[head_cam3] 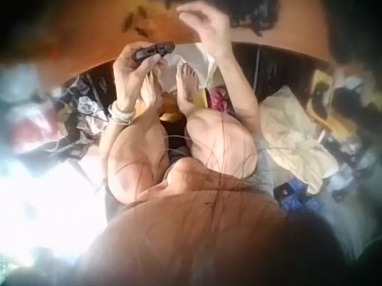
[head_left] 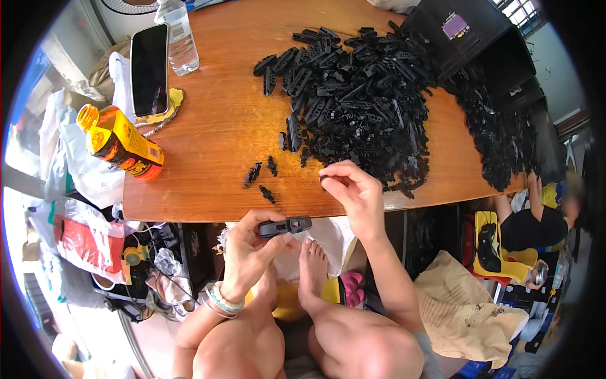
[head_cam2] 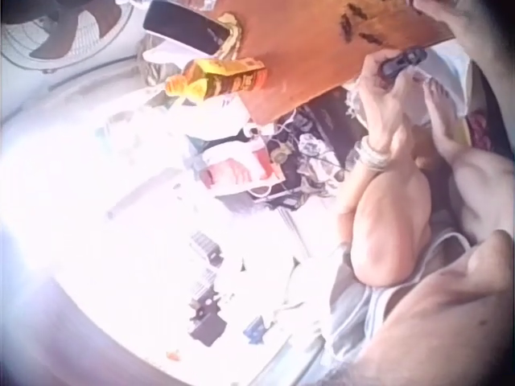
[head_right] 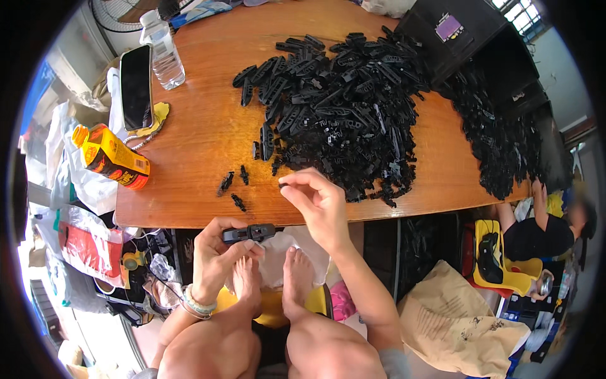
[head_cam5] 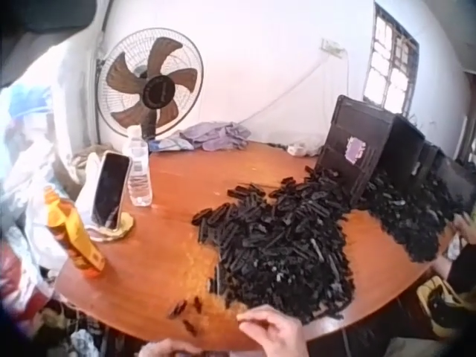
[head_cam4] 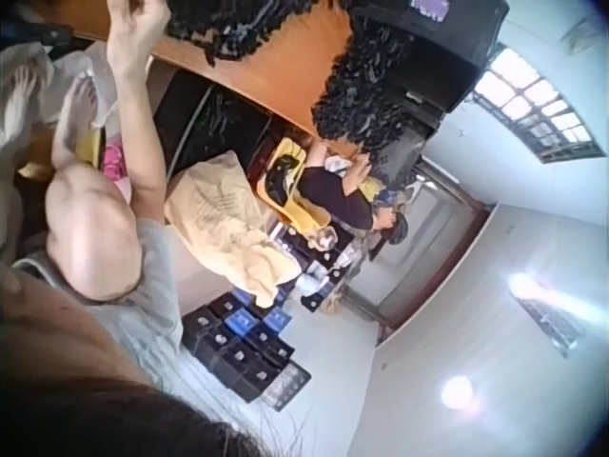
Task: The person repeatedly picks up components from a pile of plastic parts on a table, sorts through them, and assembles them by fitting small plastic clips into larger plastic housings by hand.
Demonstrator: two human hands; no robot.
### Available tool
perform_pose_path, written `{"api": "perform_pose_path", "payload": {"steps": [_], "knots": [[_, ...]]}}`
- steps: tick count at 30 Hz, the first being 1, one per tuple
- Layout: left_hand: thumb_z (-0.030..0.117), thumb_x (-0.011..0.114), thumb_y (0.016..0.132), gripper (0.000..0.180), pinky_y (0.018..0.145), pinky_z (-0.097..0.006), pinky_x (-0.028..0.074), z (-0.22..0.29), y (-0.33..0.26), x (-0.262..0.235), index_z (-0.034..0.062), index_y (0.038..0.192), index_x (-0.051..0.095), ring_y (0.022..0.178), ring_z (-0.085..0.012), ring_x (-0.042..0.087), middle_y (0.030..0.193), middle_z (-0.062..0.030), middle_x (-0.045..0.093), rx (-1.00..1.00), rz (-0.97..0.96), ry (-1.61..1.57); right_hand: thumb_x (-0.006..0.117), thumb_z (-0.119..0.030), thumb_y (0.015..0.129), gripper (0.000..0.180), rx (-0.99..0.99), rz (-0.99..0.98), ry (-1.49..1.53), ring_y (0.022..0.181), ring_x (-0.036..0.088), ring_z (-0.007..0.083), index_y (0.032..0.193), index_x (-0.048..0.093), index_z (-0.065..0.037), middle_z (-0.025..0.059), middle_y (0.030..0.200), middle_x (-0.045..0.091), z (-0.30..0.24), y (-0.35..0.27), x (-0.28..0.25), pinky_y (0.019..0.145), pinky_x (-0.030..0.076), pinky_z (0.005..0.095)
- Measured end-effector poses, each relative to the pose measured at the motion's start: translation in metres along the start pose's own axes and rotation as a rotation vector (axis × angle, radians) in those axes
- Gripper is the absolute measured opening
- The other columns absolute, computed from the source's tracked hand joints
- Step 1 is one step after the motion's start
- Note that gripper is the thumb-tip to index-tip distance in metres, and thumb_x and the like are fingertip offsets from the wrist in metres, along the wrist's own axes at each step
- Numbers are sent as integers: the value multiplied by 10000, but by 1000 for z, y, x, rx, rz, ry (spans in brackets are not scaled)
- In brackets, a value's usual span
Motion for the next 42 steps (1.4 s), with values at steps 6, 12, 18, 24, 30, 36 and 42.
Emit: {"api": "perform_pose_path", "payload": {"steps": [6,12,18,24,30,36,42], "knots": [[-90,596,823,239,752,-284,558,6,0,16,-49,1042,508,846,-188,669,945,-127,633,85,-41,-98,583,12,877,178,154,-55,435,700,599,125,1045,621,55,85,857,626,2,-28,-4,622,488,244],[-73,615,824,235,762,-286,560,-1,2,24,-35,1029,508,853,-183,666,938,-108,629,37,-83,-99,624,43,813,194,-49,-3,127,951,569,199,1005,648,19,138,1042,582,-15,-50,8,844,455,306],[-48,621,834,206,731,-279,568,3,1,34,-33,1015,523,826,-196,677,901,-109,649,-34,-112,-153,659,18,801,140,-25,76,111,1010,539,192,941,664,14,124,1107,571,-8,-60,8,890,415,301],[-38,601,853,184,697,-273,573,-4,2,30,-38,1021,526,800,-193,680,878,-137,661,-50,-84,-180,681,1,770,183,-171,85,-244,961,570,219,952,668,2,133,1112,583,-15,-68,-1,859,438,301],[-42,602,845,179,699,-245,550,-3,1,24,-44,1011,537,773,-145,659,872,-117,656,7,-42,-90,695,-100,780,320,-72,44,-271,866,574,155,1075,640,13,122,1039,619,-9,-74,2,731,454,244],[-40,621,833,186,709,-242,548,0,0,28,-49,1002,544,784,-135,653,875,-102,650,41,-22,-29,695,-150,806,385,232,-6,-34,743,501,91,1142,608,16,89,954,626,17,-82,6,641,411,228],[-43,619,835,219,730,-246,561,-1,0,31,-69,1034,531,807,-161,669,914,-145,663,-8,-38,-39,690,-37,780,203,-296,152,-423,766,525,133,982,679,-14,123,1046,607,-21,-80,-3,671,410,243]]}}
Point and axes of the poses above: each hand's wrist, its own y-axis towards the middle knuckle, its own x-axis out of the palm, z = x × y, the point moved 8 cm from there along y, towards the middle knuckle
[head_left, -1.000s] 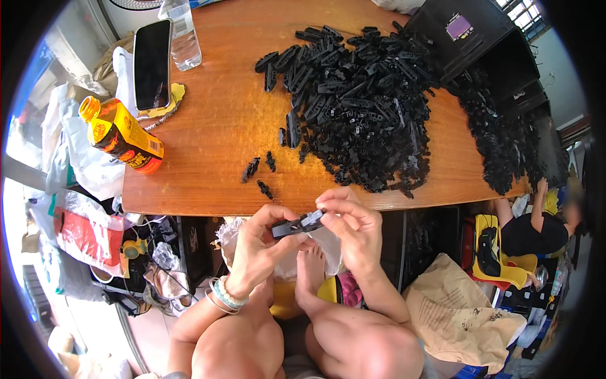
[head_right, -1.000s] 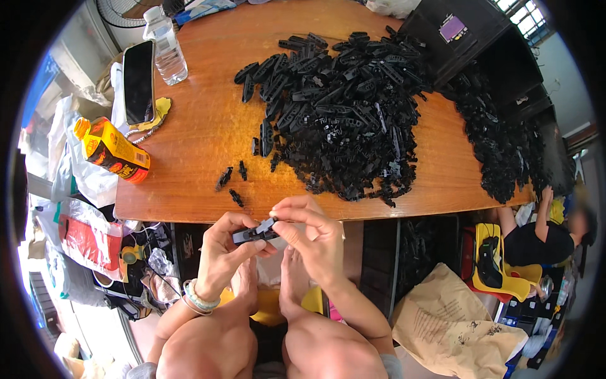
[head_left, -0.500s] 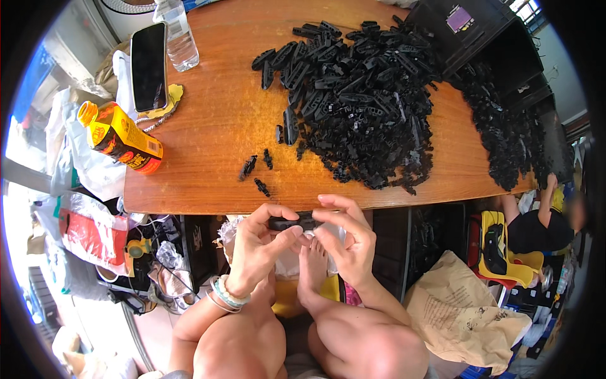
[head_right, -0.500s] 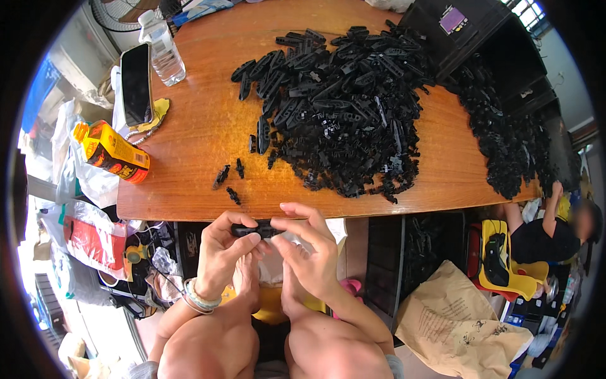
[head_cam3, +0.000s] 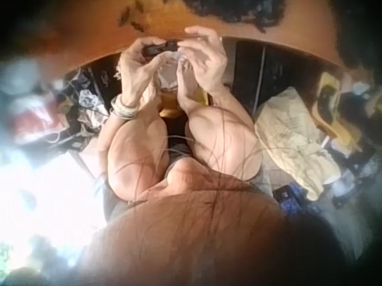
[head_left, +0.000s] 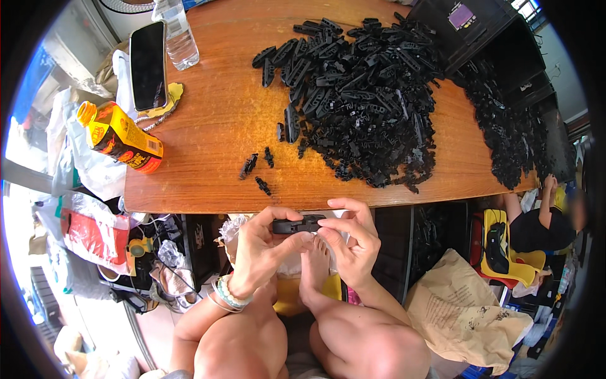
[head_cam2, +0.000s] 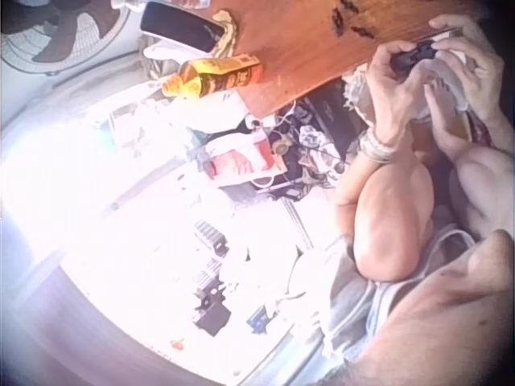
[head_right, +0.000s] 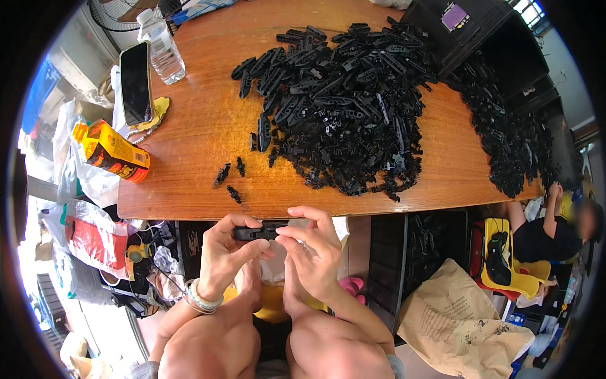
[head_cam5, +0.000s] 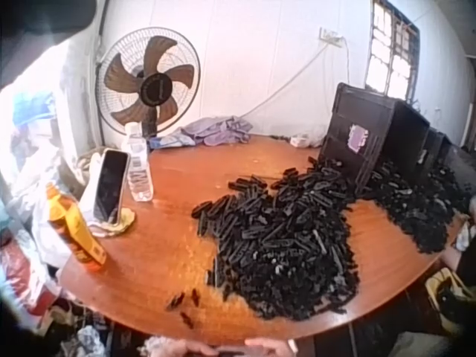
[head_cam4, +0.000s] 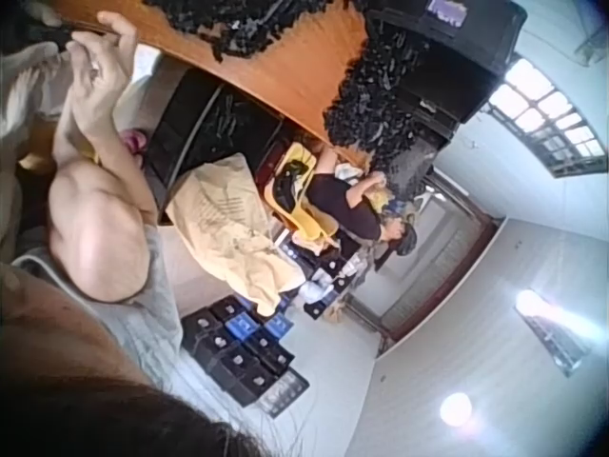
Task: The person repeatedly picks up components from a pile of plastic parts on a table, sorts through them, and assembles them by fitting small plastic clips into larger plastic housings by hand.
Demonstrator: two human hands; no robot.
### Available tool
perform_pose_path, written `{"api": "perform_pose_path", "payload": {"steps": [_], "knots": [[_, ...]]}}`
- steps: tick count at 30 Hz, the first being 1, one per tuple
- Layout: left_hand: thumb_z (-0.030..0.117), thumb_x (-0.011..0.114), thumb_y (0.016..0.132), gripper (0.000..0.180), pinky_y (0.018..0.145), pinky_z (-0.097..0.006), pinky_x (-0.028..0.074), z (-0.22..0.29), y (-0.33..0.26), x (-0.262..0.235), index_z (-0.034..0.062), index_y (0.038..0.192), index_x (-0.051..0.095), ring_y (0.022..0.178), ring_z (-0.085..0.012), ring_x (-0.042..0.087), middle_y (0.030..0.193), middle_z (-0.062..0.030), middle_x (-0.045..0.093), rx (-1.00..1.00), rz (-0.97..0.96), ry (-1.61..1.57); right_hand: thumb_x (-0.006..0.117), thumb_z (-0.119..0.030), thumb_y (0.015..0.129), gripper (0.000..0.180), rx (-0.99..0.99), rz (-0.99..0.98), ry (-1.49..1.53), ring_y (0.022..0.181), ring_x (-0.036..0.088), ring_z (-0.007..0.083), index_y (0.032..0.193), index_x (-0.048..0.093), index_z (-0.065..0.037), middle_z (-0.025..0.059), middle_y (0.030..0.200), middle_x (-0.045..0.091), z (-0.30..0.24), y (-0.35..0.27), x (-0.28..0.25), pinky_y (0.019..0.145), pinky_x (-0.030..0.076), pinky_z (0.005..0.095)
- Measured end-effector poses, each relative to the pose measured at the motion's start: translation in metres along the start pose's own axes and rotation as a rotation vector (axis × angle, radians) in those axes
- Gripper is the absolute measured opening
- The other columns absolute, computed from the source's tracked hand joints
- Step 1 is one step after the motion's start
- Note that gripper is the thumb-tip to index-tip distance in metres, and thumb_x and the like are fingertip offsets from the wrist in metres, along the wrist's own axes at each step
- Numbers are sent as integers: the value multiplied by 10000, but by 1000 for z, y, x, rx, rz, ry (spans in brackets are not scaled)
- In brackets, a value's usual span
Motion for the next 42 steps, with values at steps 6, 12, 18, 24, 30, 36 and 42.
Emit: {"api": "perform_pose_path", "payload": {"steps": [6,12,18,24,30,36,42], "knots": [[-39,615,843,231,722,-257,572,-5,2,4,-80,1050,520,797,-182,679,895,-154,665,-54,-52,47,681,1,778,98,148,70,195,863,560,170,874,663,-9,153,1116,575,9,-3,0,715,436,262],[-13,622,853,239,729,-260,566,-6,1,5,-76,1061,523,802,-170,676,892,-147,665,-102,-70,6,660,24,788,85,196,21,217,901,583,188,869,657,-2,156,1103,573,12,-5,7,761,466,284],[1,620,855,234,690,-241,545,-10,1,0,-68,1058,525,764,-135,655,850,-112,655,-120,-57,18,663,22,783,116,-38,-31,-103,870,591,222,896,653,-3,150,1117,575,3,-7,6,715,465,289],[-29,592,824,185,698,-235,537,3,-2,-4,-79,999,555,766,-130,655,859,-116,655,58,-43,214,707,-65,786,304,524,-263,422,724,527,85,1075,636,-7,52,910,629,44,-25,27,623,409,220],[29,637,818,216,620,-240,528,-6,-2,-5,-34,1018,587,692,-129,663,802,-101,668,51,-71,232,697,-90,807,285,596,-302,465,702,565,75,1069,644,9,43,832,652,53,-27,26,613,442,216],[72,759,720,232,492,-250,468,51,-11,-27,0,909,645,538,-158,604,665,-104,610,596,228,966,681,-110,818,197,540,-466,-173,633,648,164,967,667,17,119,770,687,88,-33,3,600,507,279],[62,696,734,138,582,-368,461,65,20,-70,17,835,614,648,-291,570,788,-112,553,643,467,1176,662,-104,814,122,-42,-170,-157,632,626,262,910,647,-32,89,785,637,1,20,54,550,495,319]]}}
Point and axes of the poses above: each hand's wrist, its own y-axis towards the middle knuckle, its own x-axis out of the palm, z = x × y, the point moved 8 cm from there along y, towards the middle knuckle
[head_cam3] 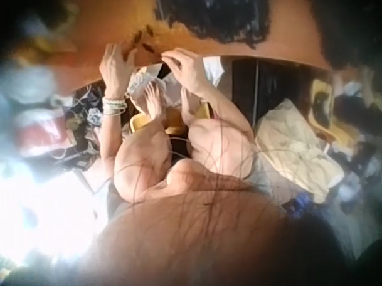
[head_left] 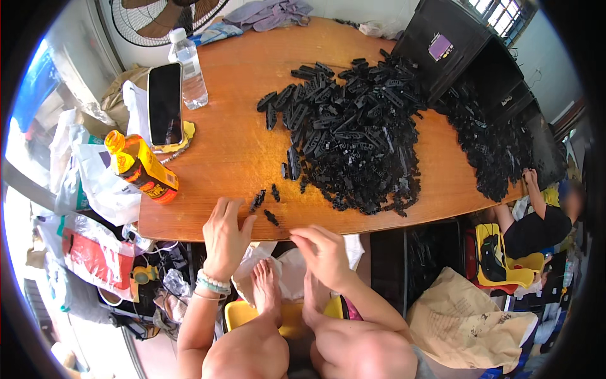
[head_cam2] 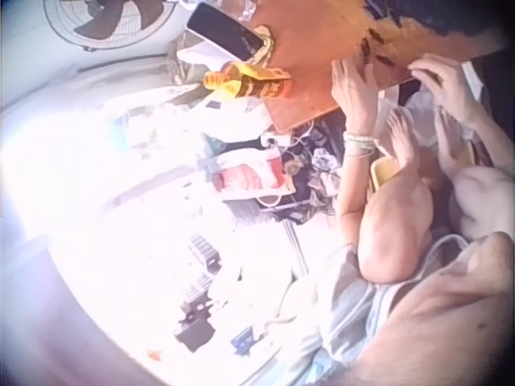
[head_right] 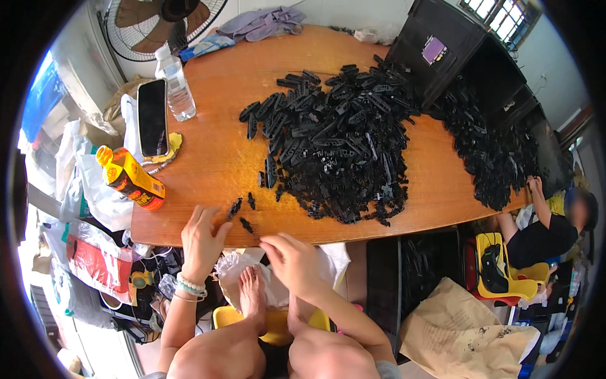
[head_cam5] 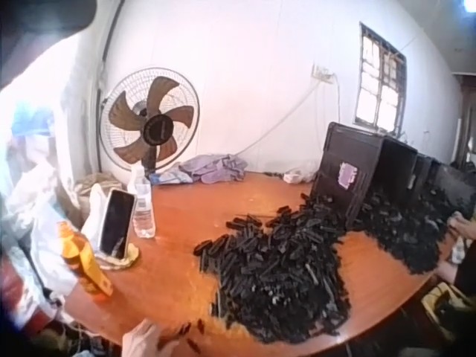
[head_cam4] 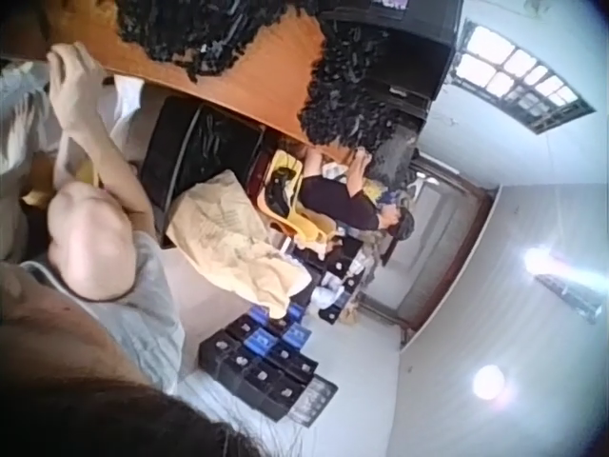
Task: The person repeatedly picks up components from a pile of plastic parts on a table, sorts through them, and assembles them by fitting small plastic clips into larger plastic housings by hand.
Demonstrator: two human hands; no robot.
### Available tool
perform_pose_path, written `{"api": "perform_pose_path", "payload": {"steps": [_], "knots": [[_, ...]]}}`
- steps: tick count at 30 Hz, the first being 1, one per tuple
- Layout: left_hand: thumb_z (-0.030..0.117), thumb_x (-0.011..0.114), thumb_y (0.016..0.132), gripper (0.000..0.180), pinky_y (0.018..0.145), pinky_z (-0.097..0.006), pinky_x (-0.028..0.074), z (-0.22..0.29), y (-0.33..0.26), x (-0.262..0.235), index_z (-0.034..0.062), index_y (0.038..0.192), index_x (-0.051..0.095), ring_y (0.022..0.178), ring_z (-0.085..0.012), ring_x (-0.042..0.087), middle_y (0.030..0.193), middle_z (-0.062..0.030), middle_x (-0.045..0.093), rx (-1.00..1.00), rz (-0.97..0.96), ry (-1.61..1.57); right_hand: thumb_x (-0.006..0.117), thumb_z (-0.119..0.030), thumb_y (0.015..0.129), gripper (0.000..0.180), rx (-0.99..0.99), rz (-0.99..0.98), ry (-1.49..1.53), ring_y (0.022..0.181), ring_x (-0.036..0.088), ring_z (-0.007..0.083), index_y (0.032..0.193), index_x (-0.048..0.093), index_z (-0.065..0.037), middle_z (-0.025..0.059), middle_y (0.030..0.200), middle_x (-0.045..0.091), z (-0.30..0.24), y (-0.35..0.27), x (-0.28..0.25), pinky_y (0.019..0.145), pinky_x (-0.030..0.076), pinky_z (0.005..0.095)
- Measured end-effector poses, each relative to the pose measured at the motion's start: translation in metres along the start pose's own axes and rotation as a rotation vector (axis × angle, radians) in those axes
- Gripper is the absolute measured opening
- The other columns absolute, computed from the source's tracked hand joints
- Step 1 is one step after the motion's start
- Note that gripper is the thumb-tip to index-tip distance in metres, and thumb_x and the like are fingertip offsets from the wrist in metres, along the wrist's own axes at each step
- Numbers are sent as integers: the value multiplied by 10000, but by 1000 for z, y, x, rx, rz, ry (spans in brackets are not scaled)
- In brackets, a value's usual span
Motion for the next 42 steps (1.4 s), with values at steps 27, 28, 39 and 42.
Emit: {"api": "perform_pose_path", "payload": {"steps": [27,28,39,42], "knots": [[251,694,827,309,387,-224,278,-5,105,97,7,666,595,405,-74,402,530,17,463,-526,-429,-674,557,54,883,155,145,323,439,813,602,139,1024,620,51,87,999,577,64,2,-45,740,492,222],[251,694,827,309,387,-224,278,-6,100,90,7,666,595,405,-74,402,530,17,463,-525,-429,-660,552,57,886,155,180,336,547,812,601,140,1026,619,52,87,1005,575,65,2,-43,748,492,220],[205,577,923,177,430,-179,381,47,14,87,31,958,585,504,-62,510,663,11,565,-721,-721,-1294,570,-5,898,172,315,320,910,842,652,174,1058,598,50,107,940,651,30,-3,-44,815,505,277],[194,565,932,170,424,-171,374,51,0,83,31,973,581,504,-60,503,684,4,569,-766,-605,-1382,553,-14,902,175,393,312,925,813,646,197,1061,580,55,141,918,644,19,-6,-36,780,521,320]]}}
Point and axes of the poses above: each hand's wrist, its own y-axis towards the middle knuckle, its own x-axis out of the palm, z = x × y, the point moved 8 cm from there along y, towards the middle knuckle
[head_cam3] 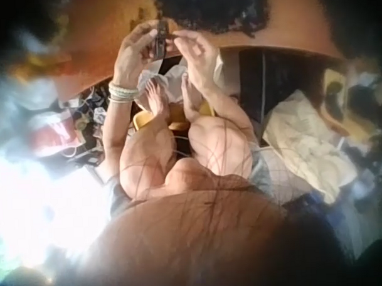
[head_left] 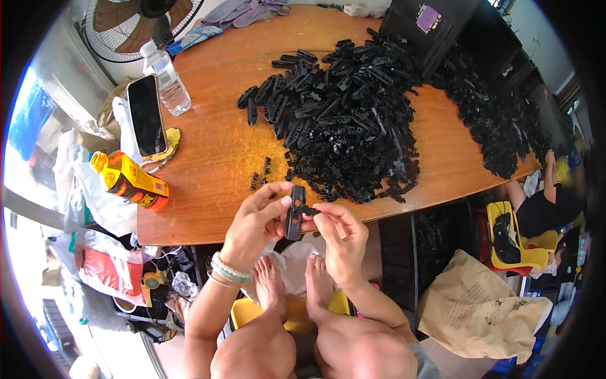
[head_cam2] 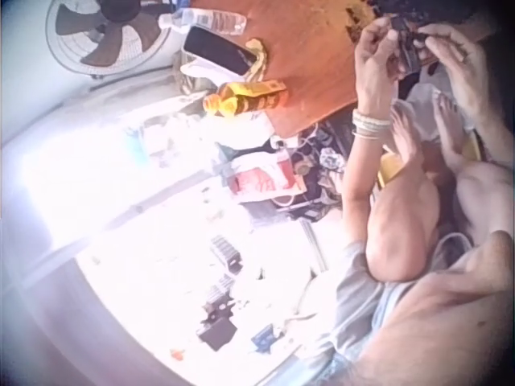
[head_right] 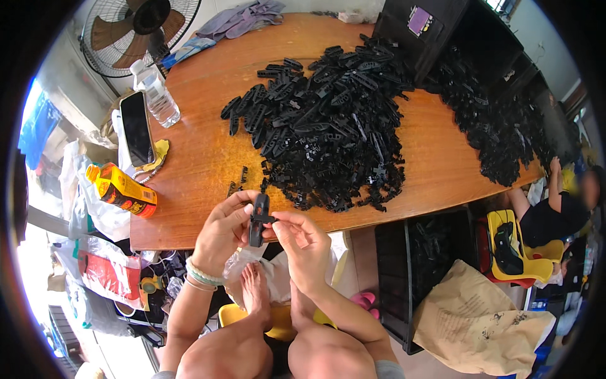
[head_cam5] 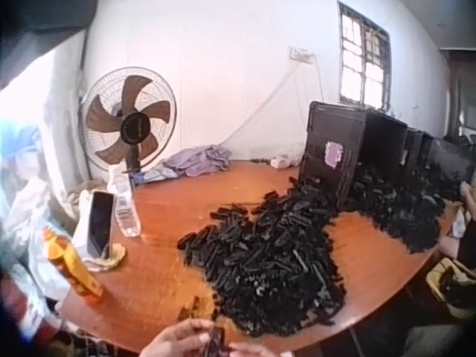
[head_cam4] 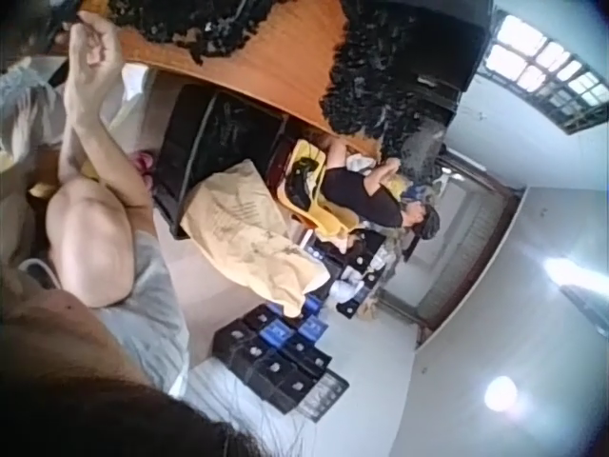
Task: The person repeatedly picks up components from a pile of plastic parts on a table, sorts through them, and assembles them by fitting small plastic clips into larger plastic housings by hand.
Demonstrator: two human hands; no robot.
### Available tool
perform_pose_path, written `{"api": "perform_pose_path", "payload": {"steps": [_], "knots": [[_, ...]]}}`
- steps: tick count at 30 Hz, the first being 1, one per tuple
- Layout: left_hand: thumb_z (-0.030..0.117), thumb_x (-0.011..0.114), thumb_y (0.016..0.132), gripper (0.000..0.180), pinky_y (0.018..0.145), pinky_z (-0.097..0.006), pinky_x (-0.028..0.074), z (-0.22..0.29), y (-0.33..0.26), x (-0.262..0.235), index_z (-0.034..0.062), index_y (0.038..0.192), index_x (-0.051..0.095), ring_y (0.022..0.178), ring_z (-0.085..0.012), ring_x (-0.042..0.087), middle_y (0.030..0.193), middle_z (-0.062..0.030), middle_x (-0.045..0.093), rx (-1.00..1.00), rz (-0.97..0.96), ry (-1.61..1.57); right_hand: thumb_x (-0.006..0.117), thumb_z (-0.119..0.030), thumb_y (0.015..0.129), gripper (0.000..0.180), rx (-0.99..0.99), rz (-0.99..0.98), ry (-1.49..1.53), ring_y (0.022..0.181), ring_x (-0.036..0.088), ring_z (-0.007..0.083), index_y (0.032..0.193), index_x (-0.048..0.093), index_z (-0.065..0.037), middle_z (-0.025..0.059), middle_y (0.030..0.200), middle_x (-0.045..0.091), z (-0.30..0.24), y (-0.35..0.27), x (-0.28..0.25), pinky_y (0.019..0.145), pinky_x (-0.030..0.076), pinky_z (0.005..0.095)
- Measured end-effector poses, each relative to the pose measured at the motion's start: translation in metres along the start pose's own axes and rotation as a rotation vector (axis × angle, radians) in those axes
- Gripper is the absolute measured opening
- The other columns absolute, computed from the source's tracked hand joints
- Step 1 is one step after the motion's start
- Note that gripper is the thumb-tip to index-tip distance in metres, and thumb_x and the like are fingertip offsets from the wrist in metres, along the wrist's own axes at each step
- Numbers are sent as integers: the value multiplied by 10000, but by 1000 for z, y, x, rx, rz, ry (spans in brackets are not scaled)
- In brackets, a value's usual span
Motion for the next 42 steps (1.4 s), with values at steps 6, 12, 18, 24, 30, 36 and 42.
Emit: {"api": "perform_pose_path", "payload": {"steps": [6,12,18,24,30,36,42], "knots": [[115,569,912,259,538,-199,453,-12,-18,4,12,1143,511,711,-88,570,894,-53,604,-3,7,7,554,-25,906,175,-1,8,42,800,635,176,1064,581,45,142,922,642,6,-7,-1,749,506,294],[-37,660,791,389,601,-237,505,-4,-29,7,-41,1140,488,745,-122,612,983,-119,599,161,-69,197,589,50,856,137,-195,3,-259,822,560,114,981,643,38,54,984,594,-15,2,-9,708,450,219],[-76,605,789,273,557,-222,482,-6,-31,-9,-44,1047,522,682,-110,588,786,-72,604,126,45,339,661,41,776,190,-650,18,-1079,761,552,200,954,673,-23,76,903,578,-5,19,-27,629,439,262],[-25,639,803,277,594,-207,482,-14,-35,-1,-17,1069,563,696,-77,583,867,-66,619,72,9,455,702,-4,751,240,-285,-143,-653,864,595,233,985,654,-11,103,971,622,-21,5,-24,747,487,320],[39,760,730,458,614,-217,500,-16,-42,56,-4,1138,557,736,-91,602,956,-90,635,267,-95,592,705,46,713,253,-28,-331,-622,859,602,208,960,652,31,115,966,627,-38,-14,-79,774,479,292],[4,717,742,342,620,-219,493,-54,-54,63,-28,1065,608,735,-117,618,934,-99,630,73,-307,995,725,-45,709,196,117,-324,-48,855,582,224,890,671,9,133,906,622,-8,-59,-232,769,446,323],[97,728,770,258,607,-264,499,-88,-50,116,-12,988,643,672,-180,634,876,-105,665,128,-583,1006,720,-92,767,167,57,1128,-369,682,612,145,842,666,47,63,806,672,125,-78,-527,679,493,254]]}}
Point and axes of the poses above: each hand's wrist, its own y-axis towards the middle knuckle, its own x-axis out of the palm, z = x × y, the point moved 8 cm from there along y, towards the middle knuckle
